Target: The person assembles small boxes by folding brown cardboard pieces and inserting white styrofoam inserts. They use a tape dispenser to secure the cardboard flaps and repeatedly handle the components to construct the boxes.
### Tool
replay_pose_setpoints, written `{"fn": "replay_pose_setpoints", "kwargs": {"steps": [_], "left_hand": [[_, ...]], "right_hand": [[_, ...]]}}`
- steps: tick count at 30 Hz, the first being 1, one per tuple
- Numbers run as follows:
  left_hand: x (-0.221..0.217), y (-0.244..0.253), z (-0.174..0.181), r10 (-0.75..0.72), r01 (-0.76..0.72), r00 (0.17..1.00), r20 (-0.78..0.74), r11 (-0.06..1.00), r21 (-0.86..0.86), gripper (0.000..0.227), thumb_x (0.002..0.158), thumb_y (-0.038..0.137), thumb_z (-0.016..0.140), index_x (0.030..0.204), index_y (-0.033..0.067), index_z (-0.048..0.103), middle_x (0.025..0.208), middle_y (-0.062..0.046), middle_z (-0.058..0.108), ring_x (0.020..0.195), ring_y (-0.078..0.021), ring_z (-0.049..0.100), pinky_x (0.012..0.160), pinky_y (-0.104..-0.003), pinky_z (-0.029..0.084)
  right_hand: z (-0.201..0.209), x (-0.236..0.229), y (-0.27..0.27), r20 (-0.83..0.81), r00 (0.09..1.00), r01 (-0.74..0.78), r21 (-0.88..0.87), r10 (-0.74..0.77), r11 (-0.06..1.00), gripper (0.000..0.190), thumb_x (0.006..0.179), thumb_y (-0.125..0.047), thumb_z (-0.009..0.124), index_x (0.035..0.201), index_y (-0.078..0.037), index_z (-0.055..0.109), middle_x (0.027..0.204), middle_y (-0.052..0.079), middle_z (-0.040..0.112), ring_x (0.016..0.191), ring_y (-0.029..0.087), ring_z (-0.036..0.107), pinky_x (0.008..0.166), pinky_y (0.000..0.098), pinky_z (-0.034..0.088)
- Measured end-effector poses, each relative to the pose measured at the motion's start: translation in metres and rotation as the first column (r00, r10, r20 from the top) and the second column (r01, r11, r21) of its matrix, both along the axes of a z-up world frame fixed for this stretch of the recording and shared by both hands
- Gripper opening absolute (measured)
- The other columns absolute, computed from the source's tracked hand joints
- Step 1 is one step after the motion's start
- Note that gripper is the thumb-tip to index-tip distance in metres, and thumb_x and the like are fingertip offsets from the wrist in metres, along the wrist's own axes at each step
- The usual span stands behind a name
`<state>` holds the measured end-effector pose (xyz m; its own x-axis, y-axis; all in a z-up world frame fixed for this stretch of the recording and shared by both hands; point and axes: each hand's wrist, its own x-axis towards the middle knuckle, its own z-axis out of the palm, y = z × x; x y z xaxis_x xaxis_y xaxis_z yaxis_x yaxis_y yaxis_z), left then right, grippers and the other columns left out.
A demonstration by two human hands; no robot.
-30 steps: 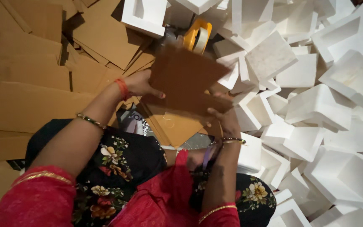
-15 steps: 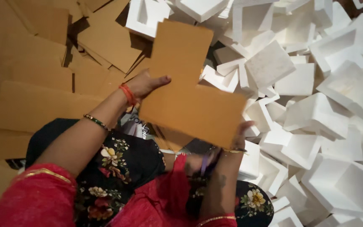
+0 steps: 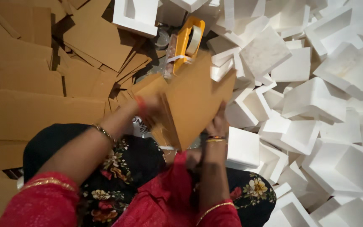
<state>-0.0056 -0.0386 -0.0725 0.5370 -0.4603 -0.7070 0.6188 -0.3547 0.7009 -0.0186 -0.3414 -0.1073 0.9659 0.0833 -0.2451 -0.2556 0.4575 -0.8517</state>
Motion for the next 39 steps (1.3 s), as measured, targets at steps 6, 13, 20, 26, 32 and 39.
{"fn": "replay_pose_setpoints", "kwargs": {"steps": [6,13,20,26,32,39], "left_hand": [[0.074,0.088,-0.016,0.329,-0.181,0.916,0.228,0.848,-0.498,0.076,0.090,0.068,0.060,0.142,0.0127,0.059,0.140,-0.011,0.063,0.128,-0.0252,0.057,0.098,-0.052,0.051],[0.043,0.032,-0.063,-0.232,-0.279,0.752,0.617,0.736,0.617,0.084,0.073,0.037,0.086,0.145,0.0103,0.054,0.142,-0.025,0.058,0.132,-0.0413,0.055,0.109,-0.047,0.045],[0.048,0.025,-0.050,-0.313,-0.208,0.730,0.607,0.744,0.634,0.078,0.084,0.053,0.081,0.135,-0.0015,0.059,0.142,-0.024,0.055,0.131,-0.0376,0.053,0.107,-0.044,0.045],[0.049,0.014,-0.054,-0.372,-0.121,0.834,0.408,0.597,0.793,0.071,0.078,0.054,0.085,0.124,0.0023,0.069,0.134,-0.017,0.065,0.121,-0.0319,0.064,0.096,-0.042,0.056],[0.054,0.021,-0.055,-0.487,-0.058,0.799,0.353,0.522,0.851,0.072,0.076,0.058,0.086,0.122,0.0047,0.070,0.128,-0.014,0.068,0.120,-0.0302,0.064,0.102,-0.043,0.047],[0.061,0.046,-0.012,-0.830,0.415,0.553,0.078,0.355,0.838,0.075,0.071,0.061,0.083,0.125,0.0121,0.065,0.125,-0.013,0.069,0.122,-0.0281,0.062,0.110,-0.048,0.035]], "right_hand": [[-0.080,0.021,-0.034,-0.130,0.975,0.143,-0.241,-0.178,0.960,0.058,0.098,-0.043,0.068,0.144,-0.010,0.056,0.106,0.007,0.069,0.087,0.025,0.060,0.065,0.0361,0.048],[-0.134,0.025,-0.047,-0.039,0.948,0.034,-0.975,-0.315,0.220,0.059,0.094,-0.043,0.075,0.135,-0.003,0.061,0.132,0.025,0.061,0.123,0.043,0.052,0.104,0.0461,0.040],[-0.128,0.020,-0.019,0.061,0.965,0.142,-0.940,-0.257,0.310,0.056,0.091,-0.033,0.081,0.124,0.008,0.062,0.117,0.026,0.070,0.106,0.036,0.068,0.092,0.0416,0.052],[-0.093,0.008,0.007,-0.126,0.942,0.132,-0.714,-0.311,0.687,0.046,0.090,-0.017,0.075,0.127,0.007,0.060,0.107,0.025,0.070,0.086,0.033,0.063,0.076,0.0437,0.047],[-0.101,0.025,0.000,0.144,0.940,0.297,-0.789,-0.308,0.537,0.050,0.086,-0.011,0.078,0.130,0.003,0.057,0.115,0.012,0.068,0.098,0.022,0.065,0.086,0.0341,0.052],[-0.103,0.012,0.026,0.276,0.942,0.335,-0.829,-0.194,0.448,0.061,0.087,-0.017,0.075,0.140,0.003,0.054,0.129,0.022,0.066,0.116,0.034,0.064,0.102,0.0416,0.050]]}}
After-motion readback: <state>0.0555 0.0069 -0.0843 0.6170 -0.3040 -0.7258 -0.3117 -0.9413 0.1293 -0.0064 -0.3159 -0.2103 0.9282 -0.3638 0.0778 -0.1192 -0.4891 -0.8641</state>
